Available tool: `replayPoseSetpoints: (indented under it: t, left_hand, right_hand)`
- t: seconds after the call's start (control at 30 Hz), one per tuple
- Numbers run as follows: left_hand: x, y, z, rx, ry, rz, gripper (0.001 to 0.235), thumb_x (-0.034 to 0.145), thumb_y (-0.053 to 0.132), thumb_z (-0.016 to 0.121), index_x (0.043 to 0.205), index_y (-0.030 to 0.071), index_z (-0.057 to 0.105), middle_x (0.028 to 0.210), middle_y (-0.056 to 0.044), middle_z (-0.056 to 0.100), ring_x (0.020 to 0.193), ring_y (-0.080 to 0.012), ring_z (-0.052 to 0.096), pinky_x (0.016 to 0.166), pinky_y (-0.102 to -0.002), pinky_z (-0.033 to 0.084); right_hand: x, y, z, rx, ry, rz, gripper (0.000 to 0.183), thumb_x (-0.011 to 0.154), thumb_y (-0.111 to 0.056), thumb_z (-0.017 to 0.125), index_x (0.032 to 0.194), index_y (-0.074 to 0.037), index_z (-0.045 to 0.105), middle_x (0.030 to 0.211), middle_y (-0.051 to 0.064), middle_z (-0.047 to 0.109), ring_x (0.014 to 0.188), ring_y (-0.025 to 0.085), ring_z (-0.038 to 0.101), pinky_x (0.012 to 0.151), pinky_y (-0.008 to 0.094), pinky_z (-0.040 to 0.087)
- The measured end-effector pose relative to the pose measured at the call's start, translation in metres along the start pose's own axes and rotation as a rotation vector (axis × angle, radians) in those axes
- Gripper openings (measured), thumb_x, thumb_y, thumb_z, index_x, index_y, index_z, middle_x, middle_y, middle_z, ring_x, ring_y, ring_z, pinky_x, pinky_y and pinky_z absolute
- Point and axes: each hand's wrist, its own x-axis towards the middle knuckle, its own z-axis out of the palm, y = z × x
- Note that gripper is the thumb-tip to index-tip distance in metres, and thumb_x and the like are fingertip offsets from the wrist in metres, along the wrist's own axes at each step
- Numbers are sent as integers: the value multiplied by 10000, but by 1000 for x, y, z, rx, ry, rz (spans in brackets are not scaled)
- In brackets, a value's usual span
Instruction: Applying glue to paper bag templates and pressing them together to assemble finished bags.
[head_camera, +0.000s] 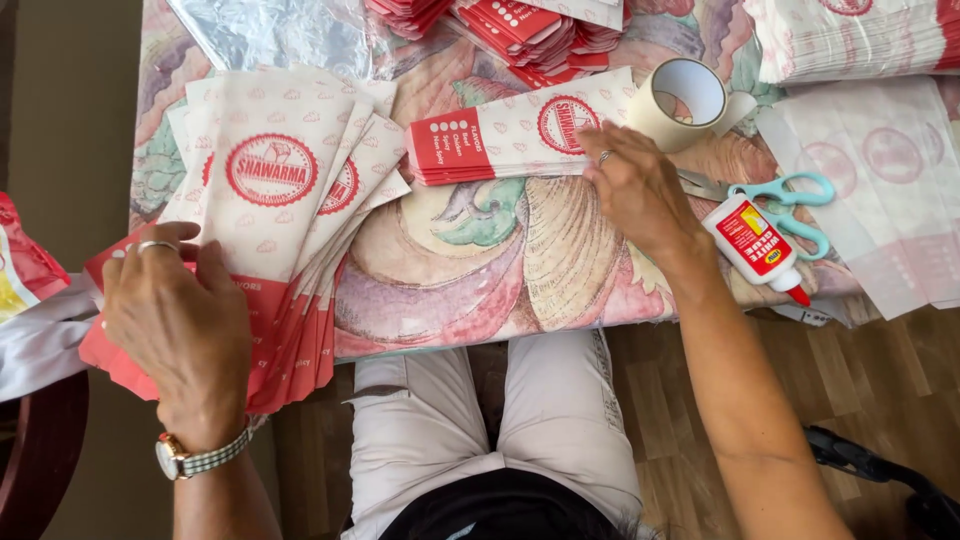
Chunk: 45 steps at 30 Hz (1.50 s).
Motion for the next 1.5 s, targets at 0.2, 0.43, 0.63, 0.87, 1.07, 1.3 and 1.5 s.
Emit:
replayPoseSetpoints:
  t: [0.2, 0.43, 0.63, 0.87, 1.07, 1.3, 1.5]
  left_hand:
    - [1, 27, -23, -206, 164, 128, 262, 928, -122, 844, 1135, -57, 697, 1148, -202, 607, 1022, -359, 562, 917, -465, 482]
    - [-22, 95, -18, -656, 109, 328, 104, 958, -33, 716, 1033, 33, 745, 985, -118, 685, 903, -328, 717, 784, -408, 582]
    - [-39, 119, 0, -798, -20, 606, 115, 929, -47, 617, 932, -3, 723, 1056, -197, 735, 1044, -388, 717, 908, -458, 574]
    - [-37, 117, 19, -773, -96, 703, 134, 929, -18, 643, 986, 6, 762, 1098, -190, 759, 1144, -389, 699, 997, -470, 545]
    - [-39, 115, 26, -730, -111, 717, 141, 961, 27, 635, 994, 57, 768, 1092, -138, 762, 1151, -347, 699, 967, -434, 555]
    - [-35, 114, 19, -648, -112, 762, 144, 973, 33, 627, 987, 77, 764, 1081, -117, 756, 1150, -334, 697, 927, -415, 570]
    - [-32, 114, 14, -582, -76, 834, 122, 985, 37, 612, 980, 58, 732, 1077, -131, 732, 1152, -349, 690, 914, -413, 574]
  right_hand:
    - [-25, -39, -17, -80, 205, -167, 123, 951, 111, 702, 948, 19, 784, 1001, 170, 816, 752, 242, 759, 573, 309, 568]
    - [-100, -98, -23, -3, 64, -181, 245, 893, 81, 639, 1069, -47, 752, 1085, 143, 734, 1022, 370, 715, 795, 431, 607]
    - [-120, -73, -41, 133, 122, -71, 107, 937, 40, 701, 1016, -6, 755, 1130, 162, 742, 1045, 401, 714, 880, 474, 602]
    - [-120, -73, -50, 94, 97, -33, 68, 912, 52, 724, 934, -2, 758, 1050, 150, 757, 1036, 395, 730, 866, 465, 612]
    - [-121, -73, -47, 110, 144, -31, 75, 914, 66, 715, 910, 0, 751, 1023, 151, 757, 1013, 399, 734, 863, 469, 608]
    - [-124, -73, -44, 121, 167, -35, 77, 912, 75, 712, 898, 10, 749, 1014, 157, 761, 1004, 404, 737, 860, 473, 600]
    - [-122, -76, -46, 63, 163, -63, 74, 911, 74, 705, 893, 11, 740, 1006, 161, 757, 994, 398, 739, 867, 465, 602]
